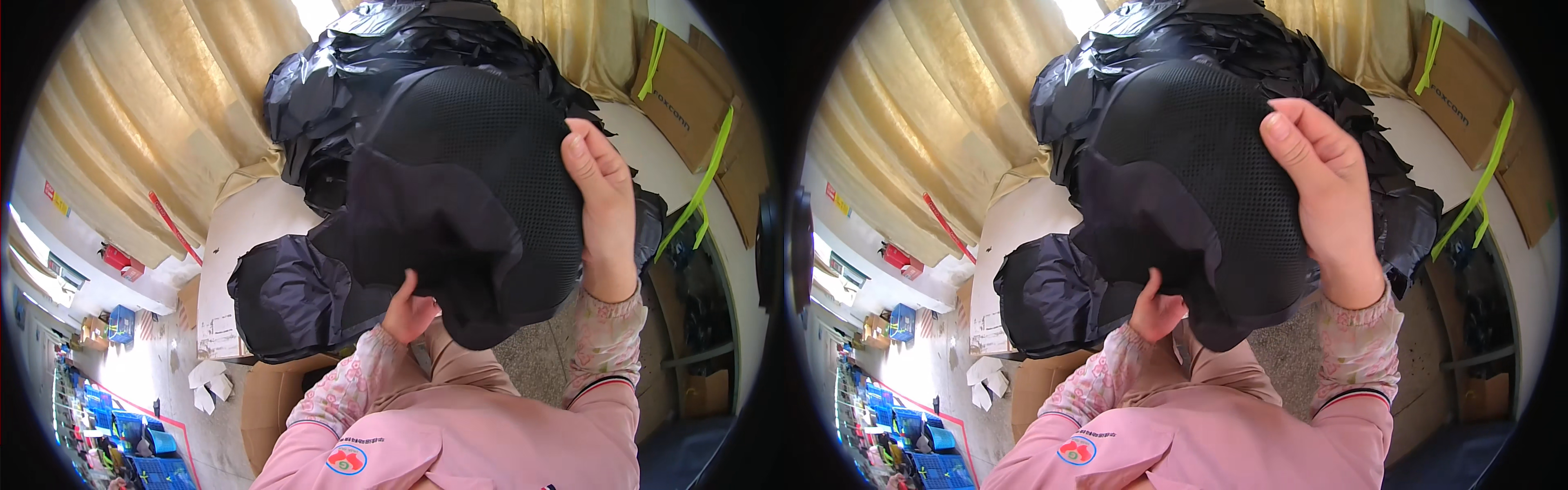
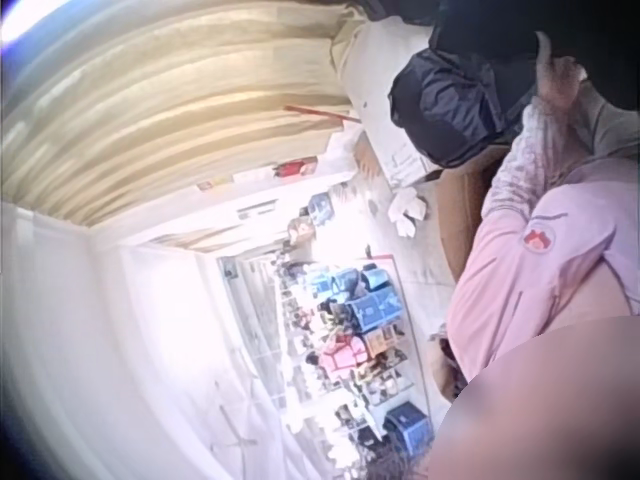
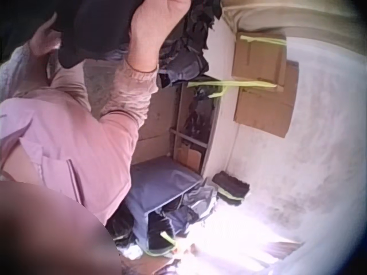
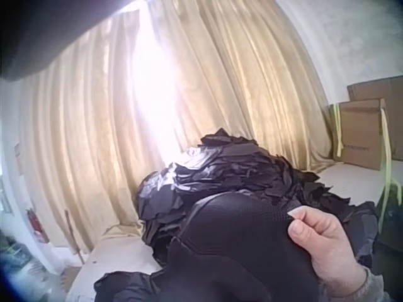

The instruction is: Folding and organizing black fabric covers at a workstation.

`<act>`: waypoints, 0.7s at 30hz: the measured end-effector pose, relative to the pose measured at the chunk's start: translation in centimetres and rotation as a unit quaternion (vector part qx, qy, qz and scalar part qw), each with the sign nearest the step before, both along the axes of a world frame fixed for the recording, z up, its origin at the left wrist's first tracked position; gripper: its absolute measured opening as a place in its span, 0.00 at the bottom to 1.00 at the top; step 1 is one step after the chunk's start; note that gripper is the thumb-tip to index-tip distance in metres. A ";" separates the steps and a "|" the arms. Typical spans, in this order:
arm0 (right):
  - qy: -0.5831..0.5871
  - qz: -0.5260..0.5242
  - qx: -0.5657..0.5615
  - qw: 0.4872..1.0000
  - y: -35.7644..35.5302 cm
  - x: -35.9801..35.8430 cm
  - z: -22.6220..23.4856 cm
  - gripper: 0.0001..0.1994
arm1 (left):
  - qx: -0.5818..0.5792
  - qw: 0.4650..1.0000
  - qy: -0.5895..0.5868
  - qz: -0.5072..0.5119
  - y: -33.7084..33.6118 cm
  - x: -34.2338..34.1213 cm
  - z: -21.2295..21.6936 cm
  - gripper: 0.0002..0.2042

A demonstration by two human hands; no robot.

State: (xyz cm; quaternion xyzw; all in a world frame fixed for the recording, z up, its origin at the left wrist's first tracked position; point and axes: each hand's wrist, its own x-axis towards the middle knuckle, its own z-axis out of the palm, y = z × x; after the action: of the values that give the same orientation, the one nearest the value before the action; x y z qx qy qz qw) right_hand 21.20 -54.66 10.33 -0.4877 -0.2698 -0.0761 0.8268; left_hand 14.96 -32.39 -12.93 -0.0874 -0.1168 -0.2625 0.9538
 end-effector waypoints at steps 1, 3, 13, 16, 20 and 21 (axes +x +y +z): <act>-0.005 -0.029 -0.039 0.999 0.5 0.2 -0.8 0.09 | 0.159 0.983 0.052 0.077 0.1 0.5 0.0 0.17; -0.019 -0.070 -0.130 0.989 1.2 0.8 -3.0 0.08 | 0.290 0.938 0.075 0.173 -1.0 1.1 1.4 0.15; -0.030 -0.285 -0.537 0.794 -1.9 9.1 -22.1 0.13 | 0.411 0.792 0.086 0.443 4.3 -1.1 -0.5 0.29; 0.004 -0.237 -0.433 0.870 -6.3 11.4 -24.3 0.13 | 0.347 0.864 -0.231 0.282 12.7 -3.7 6.1 0.36; 0.017 -0.152 -0.267 0.952 -6.9 9.8 -14.9 0.08 | 0.928 0.237 -0.277 0.069 18.9 -2.0 11.2 0.26; -0.046 -0.148 -0.293 0.944 -5.9 8.6 -11.4 0.07 | 0.933 0.165 -0.289 0.138 19.8 -1.9 11.8 0.28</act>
State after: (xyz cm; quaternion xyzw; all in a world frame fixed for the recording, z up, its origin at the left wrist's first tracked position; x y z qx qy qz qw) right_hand 29.78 -60.61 -1.11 -0.7386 -0.2426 -0.1377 0.6137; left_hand 13.03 -12.58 -1.15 0.9675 -0.0620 -0.0459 0.2409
